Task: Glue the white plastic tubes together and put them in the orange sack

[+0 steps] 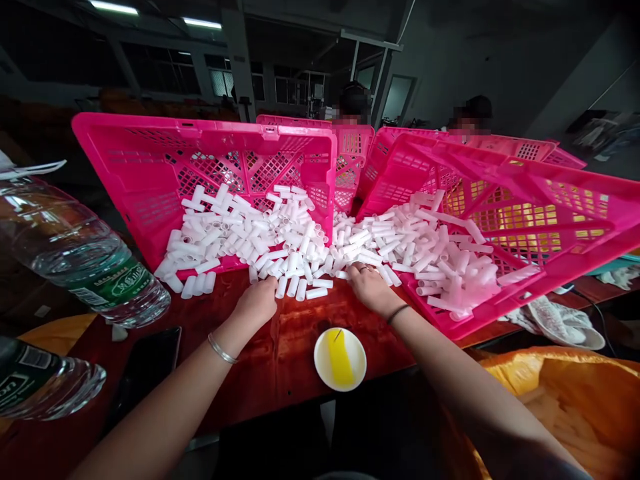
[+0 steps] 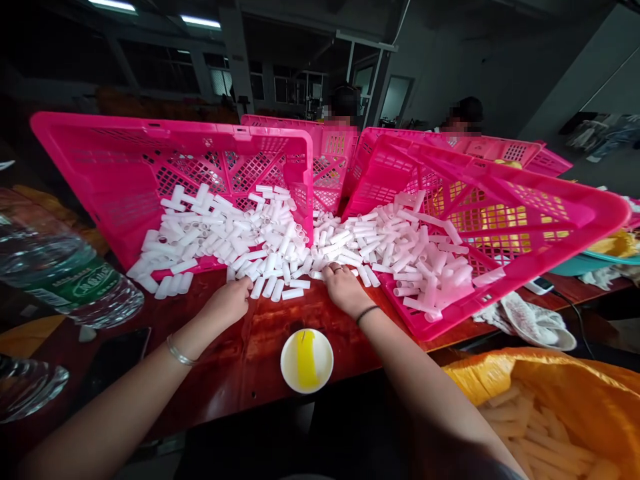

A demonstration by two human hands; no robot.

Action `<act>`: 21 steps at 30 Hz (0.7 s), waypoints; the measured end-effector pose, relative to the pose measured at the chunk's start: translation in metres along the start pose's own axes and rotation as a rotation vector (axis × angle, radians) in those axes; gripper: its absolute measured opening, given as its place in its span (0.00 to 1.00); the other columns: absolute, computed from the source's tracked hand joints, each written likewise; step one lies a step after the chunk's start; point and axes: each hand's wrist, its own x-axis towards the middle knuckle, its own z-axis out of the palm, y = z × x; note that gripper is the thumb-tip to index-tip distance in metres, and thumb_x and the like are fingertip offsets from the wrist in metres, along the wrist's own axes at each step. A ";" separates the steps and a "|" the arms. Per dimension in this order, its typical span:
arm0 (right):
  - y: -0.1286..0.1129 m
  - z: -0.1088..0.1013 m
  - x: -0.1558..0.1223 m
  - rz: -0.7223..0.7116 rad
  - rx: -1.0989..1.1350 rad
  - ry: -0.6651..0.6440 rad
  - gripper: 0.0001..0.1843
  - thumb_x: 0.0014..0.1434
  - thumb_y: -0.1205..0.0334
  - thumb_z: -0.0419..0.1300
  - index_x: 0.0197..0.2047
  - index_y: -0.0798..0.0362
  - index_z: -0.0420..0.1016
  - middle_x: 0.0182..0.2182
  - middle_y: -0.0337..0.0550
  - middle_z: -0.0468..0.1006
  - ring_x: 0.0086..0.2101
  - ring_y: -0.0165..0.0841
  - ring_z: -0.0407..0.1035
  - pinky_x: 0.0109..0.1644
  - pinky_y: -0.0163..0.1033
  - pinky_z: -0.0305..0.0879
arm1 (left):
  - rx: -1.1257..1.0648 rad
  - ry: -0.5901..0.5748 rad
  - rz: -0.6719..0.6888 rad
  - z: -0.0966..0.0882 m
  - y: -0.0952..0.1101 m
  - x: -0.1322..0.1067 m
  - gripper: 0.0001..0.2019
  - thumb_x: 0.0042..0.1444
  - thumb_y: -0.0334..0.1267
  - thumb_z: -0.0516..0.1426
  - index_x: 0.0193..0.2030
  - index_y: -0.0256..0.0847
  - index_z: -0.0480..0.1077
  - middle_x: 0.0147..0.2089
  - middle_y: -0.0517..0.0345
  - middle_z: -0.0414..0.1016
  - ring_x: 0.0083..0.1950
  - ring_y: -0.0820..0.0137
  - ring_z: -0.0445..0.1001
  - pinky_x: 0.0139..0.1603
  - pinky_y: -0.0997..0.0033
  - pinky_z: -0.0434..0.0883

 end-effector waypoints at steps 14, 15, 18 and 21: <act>0.020 0.033 -0.120 0.307 0.938 0.236 0.24 0.63 0.45 0.52 0.53 0.54 0.67 0.31 0.42 0.72 0.27 0.33 0.65 0.30 0.38 0.65 | 0.203 -0.011 0.034 -0.003 0.032 0.023 0.12 0.55 0.27 0.51 0.45 0.32 0.71 0.45 0.36 0.74 0.51 0.50 0.72 0.48 0.57 0.69; 0.024 0.035 -0.117 0.326 0.955 0.239 0.24 0.62 0.45 0.53 0.52 0.54 0.68 0.30 0.42 0.72 0.27 0.32 0.65 0.29 0.38 0.64 | 0.202 -0.030 0.025 -0.003 0.031 0.024 0.12 0.54 0.26 0.52 0.45 0.32 0.71 0.44 0.36 0.75 0.49 0.51 0.73 0.46 0.58 0.70; 0.036 0.034 -0.100 0.331 0.979 0.229 0.23 0.59 0.45 0.57 0.49 0.54 0.70 0.26 0.38 0.70 0.25 0.31 0.64 0.28 0.37 0.63 | 0.188 -0.088 0.000 -0.004 0.027 0.016 0.13 0.51 0.29 0.56 0.44 0.34 0.71 0.43 0.39 0.75 0.45 0.52 0.75 0.43 0.59 0.71; 0.048 0.025 -0.083 0.315 1.026 0.204 0.22 0.56 0.44 0.60 0.44 0.54 0.73 0.22 0.35 0.68 0.22 0.29 0.62 0.24 0.35 0.60 | 0.166 -0.123 -0.003 -0.009 0.022 -0.005 0.09 0.51 0.34 0.55 0.40 0.37 0.71 0.42 0.42 0.75 0.42 0.54 0.76 0.40 0.61 0.71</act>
